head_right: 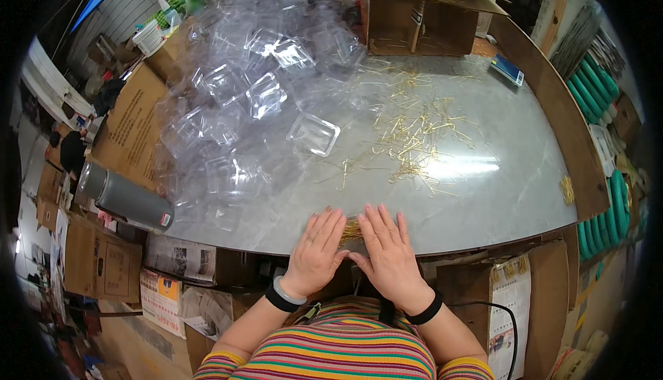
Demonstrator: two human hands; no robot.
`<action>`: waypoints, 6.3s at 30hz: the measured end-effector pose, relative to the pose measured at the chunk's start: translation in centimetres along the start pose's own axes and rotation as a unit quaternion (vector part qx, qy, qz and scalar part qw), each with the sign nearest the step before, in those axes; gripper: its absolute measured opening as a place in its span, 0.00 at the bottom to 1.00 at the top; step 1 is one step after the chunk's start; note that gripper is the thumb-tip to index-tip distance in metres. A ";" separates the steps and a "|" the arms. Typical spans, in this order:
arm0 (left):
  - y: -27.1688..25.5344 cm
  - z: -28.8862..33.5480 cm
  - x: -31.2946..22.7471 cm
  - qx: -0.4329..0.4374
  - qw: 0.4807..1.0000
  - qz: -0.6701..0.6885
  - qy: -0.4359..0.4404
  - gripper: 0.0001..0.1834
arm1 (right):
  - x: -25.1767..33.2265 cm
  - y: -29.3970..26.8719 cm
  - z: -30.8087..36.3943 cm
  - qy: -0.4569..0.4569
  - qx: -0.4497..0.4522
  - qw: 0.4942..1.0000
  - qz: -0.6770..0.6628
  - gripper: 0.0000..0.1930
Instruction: Gathering and counting small gold-colored metal pins on a workstation.
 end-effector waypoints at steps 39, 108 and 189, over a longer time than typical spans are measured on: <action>0.1 0.4 1.2 -0.031 0.998 0.012 -0.062 0.30 | -28.8 -14.6 24.5 0.471 -0.060 0.769 0.428 0.21; 2.6 -3.6 -1.3 0.062 0.996 -0.015 -0.057 0.45 | -9.0 -2.5 -4.7 -0.147 0.120 0.972 -0.140 0.17; 0.2 -2.9 0.4 0.050 0.998 0.039 -0.016 0.49 | -4.4 -0.7 -0.2 -0.059 0.058 0.989 -0.119 0.41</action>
Point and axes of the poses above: each hand's wrist, its own z-axis away from the middle knuckle, its own y-axis out of the palm, x = y × z, the point moved 4 cm from there along -z, towards the middle knuckle, and after that the axes turned 14 degrees about -y, right-handed, at the moved point
